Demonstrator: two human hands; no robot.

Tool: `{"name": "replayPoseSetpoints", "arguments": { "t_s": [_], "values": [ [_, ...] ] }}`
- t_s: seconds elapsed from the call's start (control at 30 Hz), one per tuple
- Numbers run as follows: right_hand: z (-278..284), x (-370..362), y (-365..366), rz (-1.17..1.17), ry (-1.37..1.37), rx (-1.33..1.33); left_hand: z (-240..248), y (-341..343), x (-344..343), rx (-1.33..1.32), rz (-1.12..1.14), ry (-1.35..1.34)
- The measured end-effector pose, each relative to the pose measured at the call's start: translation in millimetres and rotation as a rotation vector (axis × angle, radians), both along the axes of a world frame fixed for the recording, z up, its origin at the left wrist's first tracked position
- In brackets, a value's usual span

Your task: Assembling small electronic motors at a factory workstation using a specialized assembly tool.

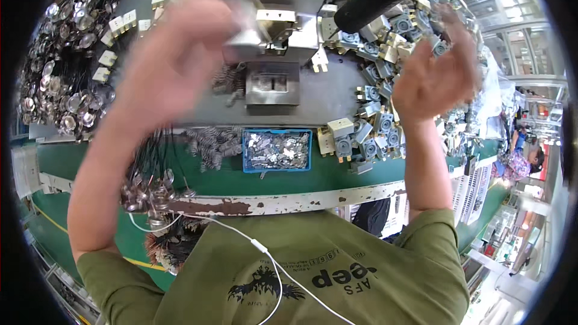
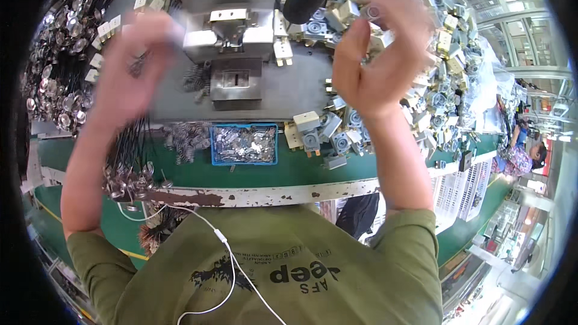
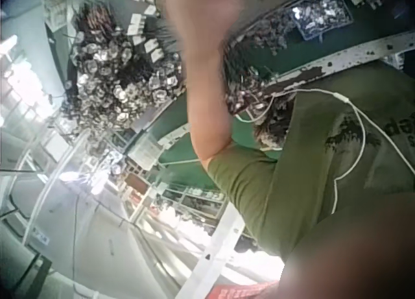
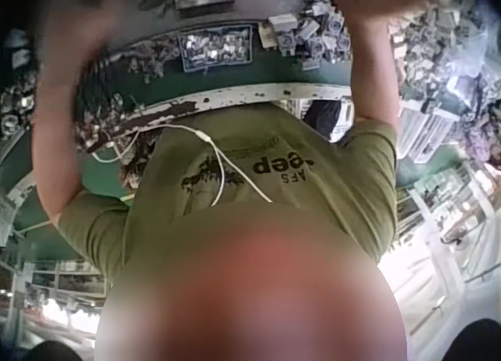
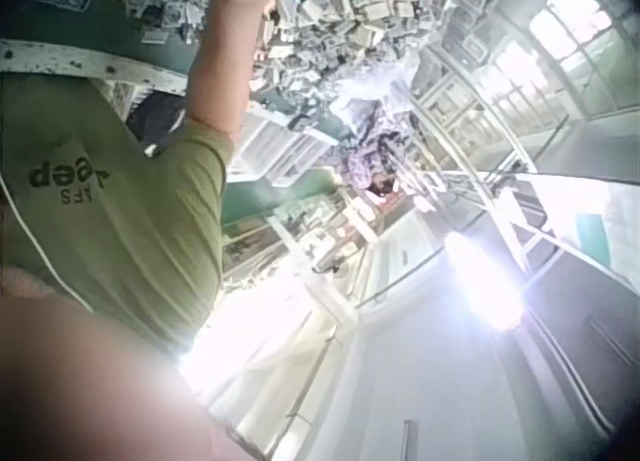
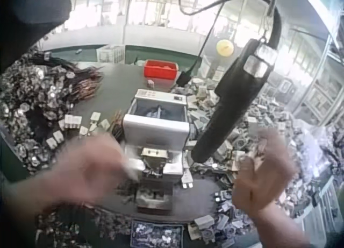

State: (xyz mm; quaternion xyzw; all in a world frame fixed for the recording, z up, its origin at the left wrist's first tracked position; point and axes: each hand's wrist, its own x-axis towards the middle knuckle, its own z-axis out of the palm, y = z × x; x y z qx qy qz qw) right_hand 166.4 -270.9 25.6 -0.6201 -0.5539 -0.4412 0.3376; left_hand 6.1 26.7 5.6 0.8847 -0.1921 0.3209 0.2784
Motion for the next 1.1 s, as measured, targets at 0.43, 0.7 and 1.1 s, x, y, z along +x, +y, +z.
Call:
{"name": "replayPoseSetpoints", "arguments": {
  "t_s": [0.43,0.7,1.1],
  "values": [
    [-56.8,-1.4,-8.8,-0.488,0.336,-0.733,-12.1,19.0,-14.1,0.395,0.119,0.507],
    [-38.1,-37.8,-22.9,-0.287,0.45,-0.525,-36.7,0.3,-21.7,0.542,0.059,0.463],
    [-18.9,-80.7,17.2,-0.004,1.059,-0.77,-14.1,16.7,-26.1,0.222,-0.041,0.534]
  ]
}}
